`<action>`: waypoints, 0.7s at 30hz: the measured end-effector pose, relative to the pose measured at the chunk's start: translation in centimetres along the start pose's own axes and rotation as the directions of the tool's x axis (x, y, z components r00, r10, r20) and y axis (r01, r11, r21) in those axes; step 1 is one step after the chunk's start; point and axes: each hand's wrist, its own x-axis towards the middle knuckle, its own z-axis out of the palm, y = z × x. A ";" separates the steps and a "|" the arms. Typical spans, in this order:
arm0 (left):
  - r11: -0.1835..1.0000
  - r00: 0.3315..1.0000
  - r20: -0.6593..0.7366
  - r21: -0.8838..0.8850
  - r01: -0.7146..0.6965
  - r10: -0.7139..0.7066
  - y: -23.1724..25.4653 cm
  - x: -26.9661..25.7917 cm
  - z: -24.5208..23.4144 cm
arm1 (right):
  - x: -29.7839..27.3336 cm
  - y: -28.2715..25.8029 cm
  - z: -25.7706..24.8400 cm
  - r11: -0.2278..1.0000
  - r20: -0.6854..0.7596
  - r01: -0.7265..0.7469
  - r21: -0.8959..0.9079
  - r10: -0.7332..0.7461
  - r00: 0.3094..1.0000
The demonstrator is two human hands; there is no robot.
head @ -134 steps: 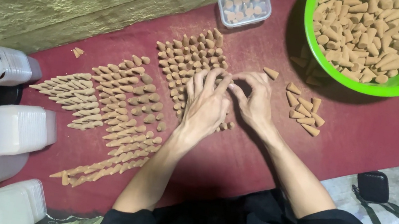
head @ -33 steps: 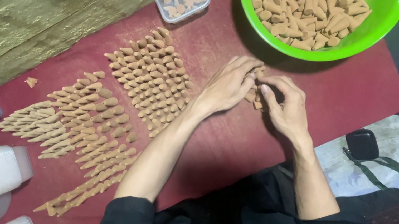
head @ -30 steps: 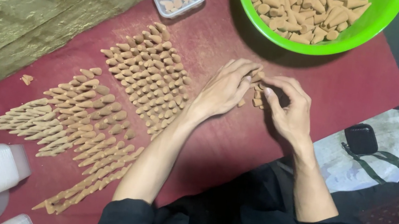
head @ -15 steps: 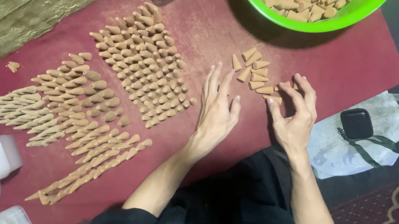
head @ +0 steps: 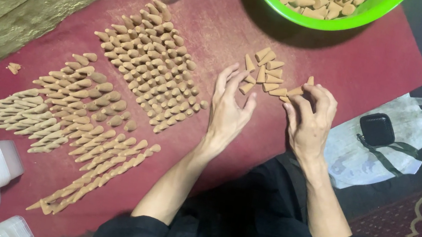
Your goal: Arrange incense cones into organized rows on a table and pack them into a small plastic container.
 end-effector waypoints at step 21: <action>0.985 0.985 -0.010 0.038 -0.169 0.169 4.8 -0.6 -7.7 | 6.6 -9.8 2.5 0.755 0.235 -0.220 0.617 0.090 0.968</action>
